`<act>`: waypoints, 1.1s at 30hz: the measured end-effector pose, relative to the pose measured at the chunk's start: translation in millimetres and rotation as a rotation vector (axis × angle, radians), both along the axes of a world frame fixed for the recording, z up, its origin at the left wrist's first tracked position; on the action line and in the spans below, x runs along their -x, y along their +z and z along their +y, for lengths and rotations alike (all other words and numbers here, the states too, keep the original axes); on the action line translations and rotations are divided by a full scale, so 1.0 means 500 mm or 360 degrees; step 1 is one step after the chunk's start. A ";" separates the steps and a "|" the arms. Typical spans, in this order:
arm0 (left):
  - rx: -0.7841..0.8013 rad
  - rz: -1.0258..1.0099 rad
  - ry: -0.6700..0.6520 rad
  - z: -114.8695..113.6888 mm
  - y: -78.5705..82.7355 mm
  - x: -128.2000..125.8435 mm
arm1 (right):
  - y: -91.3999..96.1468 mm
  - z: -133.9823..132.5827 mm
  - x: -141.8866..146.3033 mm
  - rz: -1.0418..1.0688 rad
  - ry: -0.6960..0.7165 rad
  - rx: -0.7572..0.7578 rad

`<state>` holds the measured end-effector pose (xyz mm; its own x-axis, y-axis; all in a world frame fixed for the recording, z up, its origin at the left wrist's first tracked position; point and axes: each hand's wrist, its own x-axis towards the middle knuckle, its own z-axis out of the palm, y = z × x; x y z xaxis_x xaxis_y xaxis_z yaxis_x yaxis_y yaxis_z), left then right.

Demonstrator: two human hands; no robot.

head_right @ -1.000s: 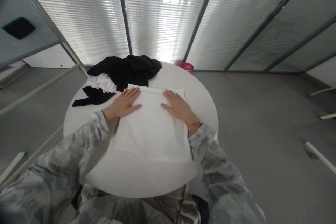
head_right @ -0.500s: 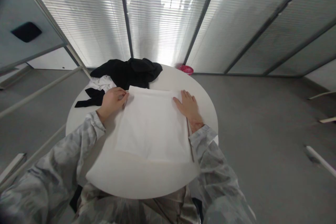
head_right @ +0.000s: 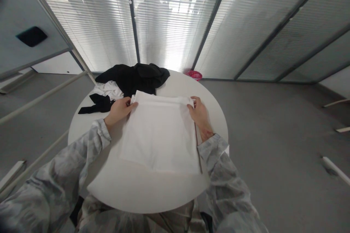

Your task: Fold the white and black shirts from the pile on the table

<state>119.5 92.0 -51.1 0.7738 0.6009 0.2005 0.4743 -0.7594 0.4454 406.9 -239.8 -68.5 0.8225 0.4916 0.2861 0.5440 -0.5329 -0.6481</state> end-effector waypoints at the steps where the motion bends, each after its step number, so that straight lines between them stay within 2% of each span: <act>1: 0.0006 -0.0004 0.0013 0.003 -0.002 0.000 | 0.000 -0.002 -0.001 0.0004 -0.0010 -0.0013; 7: 0.0042 -0.0083 0.0032 -0.005 0.000 0.003 | -0.006 -0.005 -0.004 0.0026 -0.0119 -0.0027; 13: 0.0044 -0.0127 0.0052 -0.006 0.003 -0.001 | -0.006 -0.004 -0.007 -0.0003 -0.0044 -0.0013; 17: 0.0061 -0.0130 0.0138 -0.002 0.007 0.002 | -0.004 -0.007 -0.005 -0.0005 -0.0065 -0.0023; 20: 0.0091 -0.0287 0.0226 -0.002 0.019 0.008 | -0.004 -0.013 -0.005 -0.0036 -0.0132 -0.0005; 23: 0.0138 -0.0351 0.0179 -0.004 0.027 0.010 | -0.005 -0.019 -0.007 -0.0076 -0.0204 0.0083; 27: 0.0184 -0.0203 0.0180 -0.007 0.019 0.003 | -0.005 -0.025 -0.008 -0.0119 -0.0203 0.0232; 33: 0.0341 -0.0235 0.0081 -0.012 0.005 -0.006 | -0.004 -0.023 -0.005 -0.0032 -0.0172 0.0091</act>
